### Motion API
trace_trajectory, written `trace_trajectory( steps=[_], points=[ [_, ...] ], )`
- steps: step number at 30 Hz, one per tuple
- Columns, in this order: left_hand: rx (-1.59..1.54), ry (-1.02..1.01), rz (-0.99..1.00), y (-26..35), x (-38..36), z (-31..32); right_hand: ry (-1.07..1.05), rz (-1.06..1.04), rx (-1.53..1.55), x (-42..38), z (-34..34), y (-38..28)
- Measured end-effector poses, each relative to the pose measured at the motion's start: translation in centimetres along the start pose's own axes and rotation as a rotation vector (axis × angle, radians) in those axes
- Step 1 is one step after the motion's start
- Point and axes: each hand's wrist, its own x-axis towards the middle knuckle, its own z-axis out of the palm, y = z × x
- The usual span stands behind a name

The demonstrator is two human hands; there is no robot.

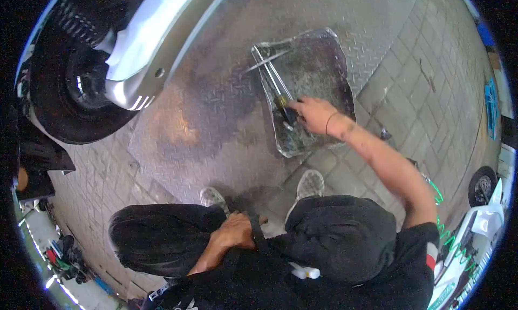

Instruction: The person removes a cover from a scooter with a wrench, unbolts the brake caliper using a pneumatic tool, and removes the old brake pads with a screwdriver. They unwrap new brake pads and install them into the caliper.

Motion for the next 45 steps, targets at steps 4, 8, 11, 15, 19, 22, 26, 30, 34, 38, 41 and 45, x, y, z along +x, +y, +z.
trace_trajectory(
  steps=[4, 8, 11, 15, 19, 22, 26, 30, 34, 38, 41, 45],
  points=[
    [0.345, 0.339, -0.02, 1.1, -3.2, 1.0, 0.041, 0.317, 0.011, 1.3, 4.0, -3.7],
    [0.077, 0.218, -0.567, 3.3, -11.5, -5.1, 0.162, 0.394, 0.029, 3.9, 7.1, -4.2],
    [0.43, 0.681, -0.524, 2.9, -18.4, -6.4, 0.227, 0.357, -0.021, 3.7, 5.6, -3.2],
    [0.581, 0.865, -0.467, 7.1, -23.0, -11.5, 0.256, 0.462, 0.153, 1.3, 3.2, -4.1],
    [0.422, 0.791, -0.39, 8.6, -22.9, -15.5, 0.071, 0.459, 0.035, -2.1, 3.4, -3.3],
    [0.484, 0.777, -0.369, 6.8, -19.7, -16.4, 0.138, 0.469, 0.164, -0.6, 2.6, -1.2],
    [0.406, 0.491, -0.095, 4.7, -15.0, -16.0, 0.438, 0.367, 0.382, 8.5, 4.5, 2.4],
    [0.405, 0.434, -0.182, 5.6, -14.3, -15.4, 0.502, 0.319, 0.812, 16.4, 4.9, 3.8],
    [0.438, 0.477, -0.242, 3.7, -14.9, -15.2, 0.64, 0.319, 1.226, 7.6, -3.7, -2.6],
    [0.337, 0.415, -0.143, 0.4, -12.6, -15.8, 0.59, -0.096, 1.508, -6.0, -10.1, -4.9],
    [0.139, 0.345, 0.022, -1.5, -7.0, -16.1, 0.844, -0.501, 1.857, -11.6, -10.1, -7.6],
    [-0.505, 0.524, 0.319, -3.3, 2.1, -14.5, 0.423, 0.186, 1.854, -14.3, -1.5, -6.4]
  ],
)
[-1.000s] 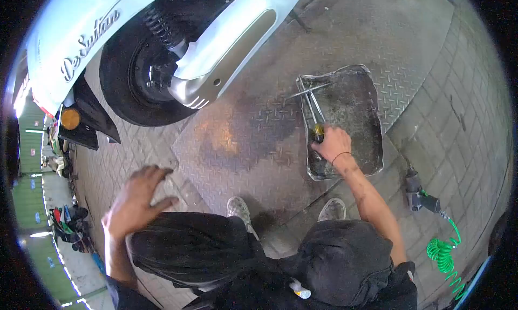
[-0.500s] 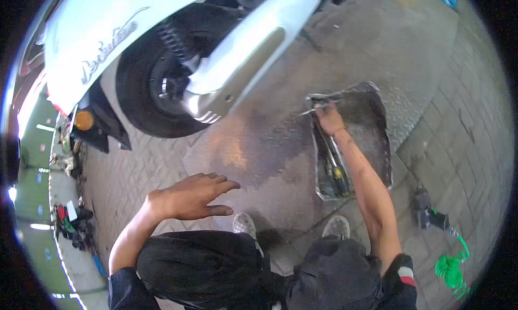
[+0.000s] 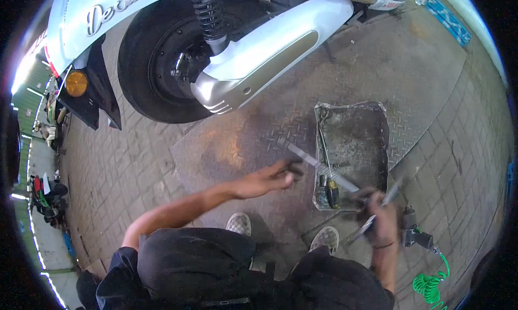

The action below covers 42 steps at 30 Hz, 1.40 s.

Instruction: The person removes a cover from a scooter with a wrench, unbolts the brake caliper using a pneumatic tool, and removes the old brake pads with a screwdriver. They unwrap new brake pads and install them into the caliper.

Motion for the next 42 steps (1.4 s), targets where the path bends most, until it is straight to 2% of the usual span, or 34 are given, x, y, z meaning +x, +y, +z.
trace_trajectory(
  steps=[1, 2, 4, 5, 7, 9, 11, 13, 15, 21, 23, 25, 27, 28, 29, 30, 31, 33, 35, 37, 38, 39, 40, 41, 42],
  points=[
    [-0.376, 0.14, -0.025, -1.6, 1.6, 0.5, 0.028, 0.083, -0.05, -0.2, 1.3, 1.1],
    [-0.375, 0.134, -0.021, -1.0, 2.1, 0.8, -0.029, 0.058, -0.044, -0.5, 4.2, 2.2],
    [-0.944, 0.313, 0.075, 0.8, 1.8, 2.4, 0.012, 0.014, -0.082, -0.1, 4.3, 5.1],
    [-0.95, 0.293, 0.064, 1.3, 1.9, 2.3, 0.043, -0.048, -0.124, -0.1, 4.3, 6.1],
    [-0.983, 0.394, 0.25, 2.8, 2.2, 1.1, 0.13, -0.103, -0.069, -0.1, 7.5, 4.5],
    [-0.975, 0.449, 0.291, 4.4, 1.8, -0.3, -0.137, 0.089, -0.103, 0.2, 7.3, 3.8],
    [-0.871, 0.43, 0.324, 5.0, 1.4, -1.9, -0.097, 0.099, -0.187, 0.4, 10.0, 3.6],
    [-0.889, 0.46, 0.325, 5.3, 1.6, -2.7, 0.03, -0.011, -0.054, 1.4, 10.7, 4.5],
    [-0.891, 0.514, 0.307, 5.5, 1.5, -3.8, -0.048, -0.02, -0.15, 2.9, 11.6, 3.8],
    [-0.854, 0.537, 0.343, 5.1, 1.9, -5.1, -0.051, 0.114, -0.01, 3.8, 12.7, 2.4],
    [-0.807, 0.608, 0.331, 4.5, 2.4, -4.8, -0.109, 0.339, 0.441, 4.9, 10.5, 3.5],
    [-0.75, 0.682, 0.319, 4.5, 2.4, -4.5, -0.147, 0.322, 0.455, 5.1, 11.1, 3.8],
    [-0.544, 0.778, 0.399, 4.5, 1.8, -3.9, -0.028, -0.045, -0.274, 4.7, 12.2, 3.6],
    [-0.545, 0.775, 0.394, 4.6, 1.6, -3.7, -0.136, -0.08, -0.317, 4.6, 12.4, 2.6],
    [-0.417, 0.829, 0.372, 4.7, 1.4, -3.6, -0.13, -0.078, -0.318, 4.8, 12.0, 2.3],
    [-0.29, 0.88, 0.352, 5.0, 1.2, -3.4, -0.141, 0.063, -0.047, 5.0, 11.6, 1.9],
    [-0.295, 0.879, 0.356, 6.1, 0.6, -3.2, -0.153, 0.201, 0.222, 5.1, 11.4, 1.6],
    [0.102, 0.922, 0.103, 8.2, -1.0, -2.4, -0.117, 0.173, 0.166, 4.8, 12.5, 2.3],
    [0.297, 0.807, 0.538, 8.6, -0.5, -0.9, -0.045, 0.126, 0.071, 4.2, 13.6, 3.7],
    [0.455, 0.548, 0.748, 10.6, 0.9, 1.4, -0.026, 0.149, 0.13, 4.5, 11.7, 5.6],
    [0.477, 0.514, 0.665, 11.6, 1.3, 3.3, -0.038, -0.019, -0.009, 4.4, 11.0, 6.8],
    [0.49, 0.477, 0.58, 12.2, 1.7, 5.4, -0.04, -0.09, -0.094, 3.8, 10.2, 7.6],
    [0.461, 0.477, 0.584, 12.7, 3.1, 6.4, -0.036, -0.162, -0.179, 3.3, 9.3, 8.5],
    [0.489, 0.246, 0.447, 13.3, 4.8, 6.4, -0.026, -0.178, -0.212, 3.2, 8.5, 8.8],
    [0.499, 0.142, 0.383, 13.6, 5.5, 6.6, -0.025, -0.196, -0.241, 3.3, 8.0, 9.2]
  ],
)
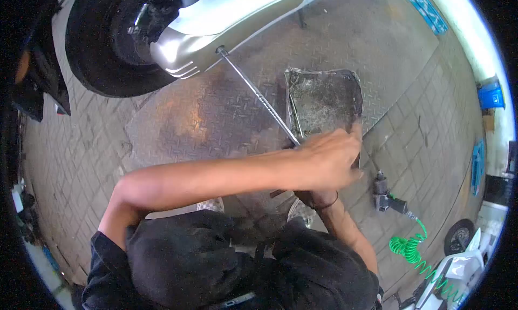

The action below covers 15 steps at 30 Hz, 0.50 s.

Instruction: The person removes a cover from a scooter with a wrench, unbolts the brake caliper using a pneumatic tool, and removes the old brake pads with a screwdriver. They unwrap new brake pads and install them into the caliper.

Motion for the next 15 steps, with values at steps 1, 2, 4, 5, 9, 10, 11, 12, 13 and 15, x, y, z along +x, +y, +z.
trace_trajectory(
  steps=[1, 2, 4, 5, 9, 10, 11, 12, 13, 15],
  points=[
    [-0.004, -0.115, -0.037, 0.2, 0.7, 0.0, -0.006, -0.024, -0.026, 0.3, -0.4, 0.4],
    [-0.173, -0.058, -0.13, 0.2, 0.7, 0.2, -0.014, -0.048, -0.046, 0.7, -0.5, 0.7],
    [-0.353, 0.208, -0.164, 0.2, 0.2, 2.4, -0.023, -0.077, -0.074, 1.1, -0.7, 0.3],
    [-0.356, 0.215, -0.166, 0.3, -0.5, 3.9, -0.026, -0.085, -0.084, 1.2, -0.7, -0.3],
    [-0.215, 0.153, 0.48, -1.1, -4.1, 3.2, 0.011, -0.676, -1.493, 4.1, -0.4, -7.5],
    [-0.218, 0.153, 0.748, -2.3, -5.2, 2.9, -0.118, -0.669, -1.499, 4.0, -0.1, -8.5],
    [-0.224, 0.142, 0.845, -3.8, -6.2, 2.8, -0.249, -0.655, -1.497, 3.9, 0.1, -9.5],
    [-0.221, 0.149, 0.95, -5.1, -7.1, 2.3, -0.354, -0.559, -1.688, 3.7, 0.8, -10.7],
    [-0.212, 0.225, 0.893, -6.0, -8.4, 1.3, -0.442, -0.478, -1.879, 4.1, 1.8, -11.8],
    [-0.121, 0.479, 0.571, -7.8, -11.4, -0.5, -0.465, -0.379, -1.971, 4.0, 4.0, -13.7]
  ],
)
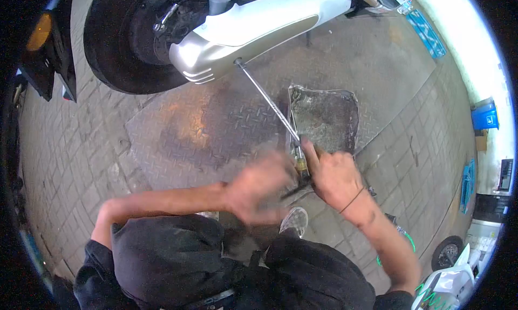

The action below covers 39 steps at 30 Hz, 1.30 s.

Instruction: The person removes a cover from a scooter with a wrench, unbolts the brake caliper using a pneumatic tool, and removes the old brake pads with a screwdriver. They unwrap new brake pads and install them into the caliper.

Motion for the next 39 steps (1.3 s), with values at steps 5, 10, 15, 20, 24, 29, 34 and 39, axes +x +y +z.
trace_trajectory(
  steps=[5, 10, 15, 20, 24, 29, 34, 39],
  points=[
    [0.051, 0.691, -0.754, -5.2, 2.7, -3.6, -0.434, -0.107, 0.364, 4.4, -1.5, 2.9],
    [-0.57, 0.824, -0.818, -7.4, 4.9, -3.4, -0.761, -0.073, 0.656, 7.3, -3.9, 4.0],
    [-1.024, 0.757, -0.77, -7.1, 4.1, -4.3, -0.828, 0.211, 1.362, 6.7, -4.7, 3.7],
    [-1.267, 0.655, -0.709, -6.6, 4.2, -5.4, -0.686, 0.171, 1.116, 8.2, -3.9, 3.3],
    [-0.942, 0.646, -0.893, -6.2, 4.4, -5.9, -0.618, 0.302, 1.12, 8.3, -4.5, 2.5],
    [-0.865, 0.588, -0.851, -6.9, 4.0, -5.6, -0.655, 0.192, 1.04, 8.3, -4.2, 2.4],
    [-1.133, 0.644, -0.674, -8.3, 2.5, -5.1, -0.659, 0.32, 1.403, 8.2, -4.0, 1.4],
    [-0.317, 1.048, -0.966, -12.0, -5.6, -10.0, -0.608, 0.221, 1.012, 9.0, -3.5, 2.6]
  ],
)
